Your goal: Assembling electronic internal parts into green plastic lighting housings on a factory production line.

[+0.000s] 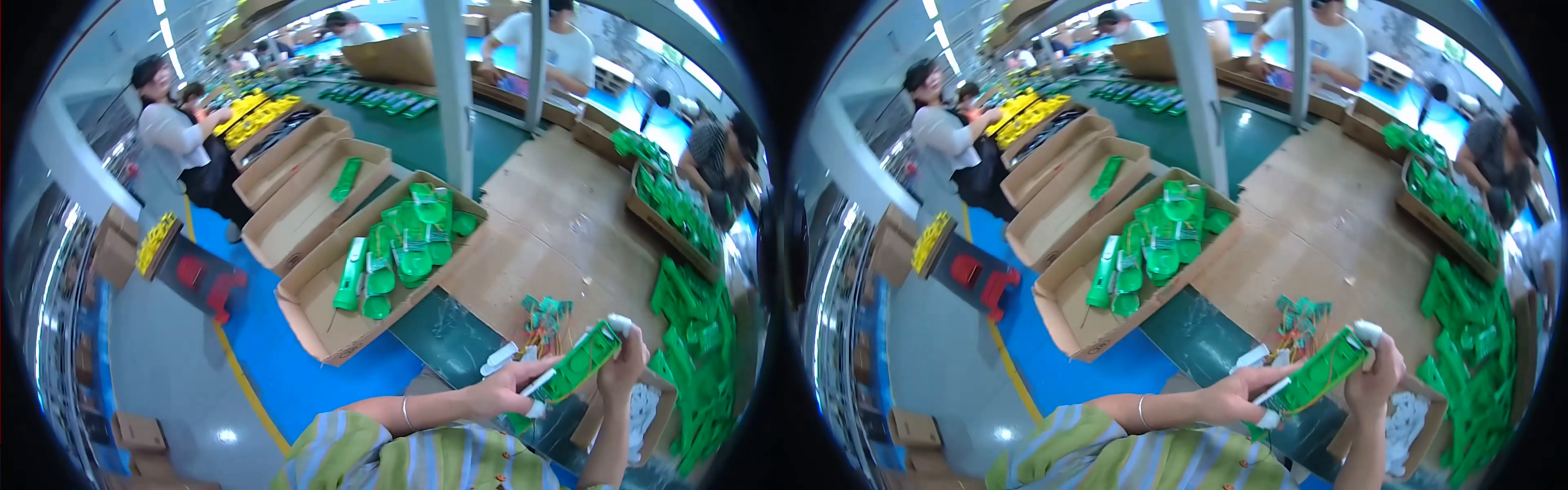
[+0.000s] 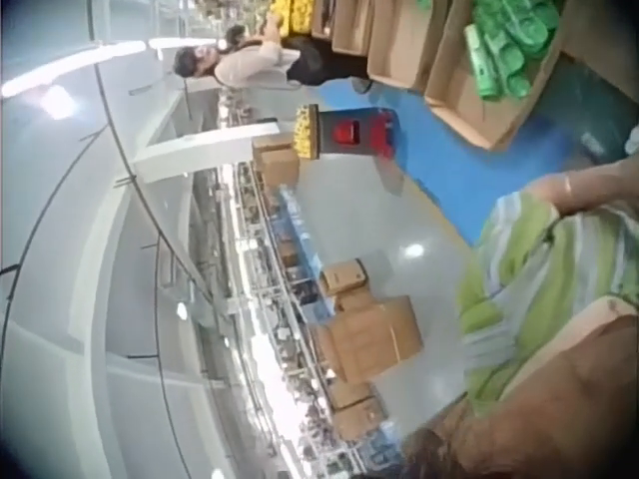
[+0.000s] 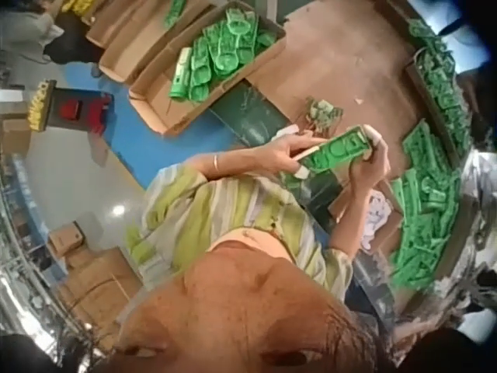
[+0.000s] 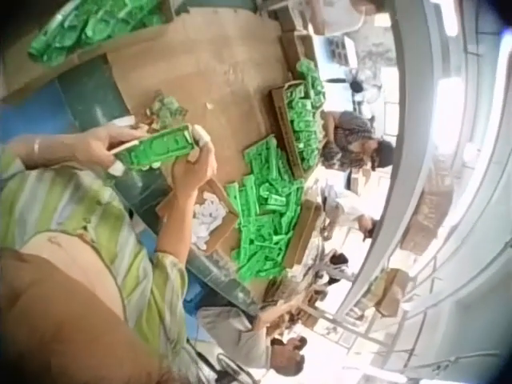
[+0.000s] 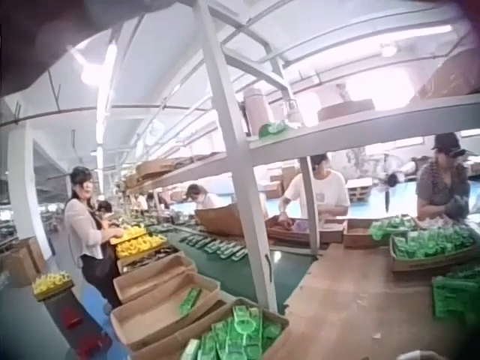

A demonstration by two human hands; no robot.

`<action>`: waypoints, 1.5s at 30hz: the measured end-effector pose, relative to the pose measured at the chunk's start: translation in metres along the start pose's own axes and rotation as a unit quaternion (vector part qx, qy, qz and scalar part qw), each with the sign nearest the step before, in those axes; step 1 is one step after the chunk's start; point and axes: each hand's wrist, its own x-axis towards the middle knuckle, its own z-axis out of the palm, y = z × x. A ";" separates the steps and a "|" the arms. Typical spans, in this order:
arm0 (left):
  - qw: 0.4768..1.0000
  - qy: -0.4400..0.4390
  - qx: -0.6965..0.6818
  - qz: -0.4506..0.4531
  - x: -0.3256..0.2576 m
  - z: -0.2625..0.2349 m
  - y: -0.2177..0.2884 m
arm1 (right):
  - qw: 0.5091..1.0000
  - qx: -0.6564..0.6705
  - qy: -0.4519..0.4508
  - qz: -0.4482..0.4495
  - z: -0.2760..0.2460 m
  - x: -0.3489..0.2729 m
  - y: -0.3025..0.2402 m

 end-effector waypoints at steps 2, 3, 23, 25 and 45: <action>0.998 0.022 0.010 0.054 -0.007 -0.007 -0.003 | 0.985 0.117 -0.064 0.108 0.005 0.002 -0.003; 0.997 0.031 0.013 0.063 -0.009 -0.011 -0.001 | 0.985 0.122 -0.070 0.099 0.005 0.005 -0.005; 0.997 0.051 -0.022 0.061 0.007 -0.040 0.010 | 0.885 0.418 -0.131 0.158 0.029 0.052 0.001; 0.992 0.040 0.099 0.074 0.010 -0.047 0.022 | 0.883 0.416 -0.113 0.184 0.027 0.055 -0.009; 0.979 0.195 -0.026 0.055 0.073 -0.042 0.018 | 0.894 0.415 -0.103 0.134 0.025 0.086 0.057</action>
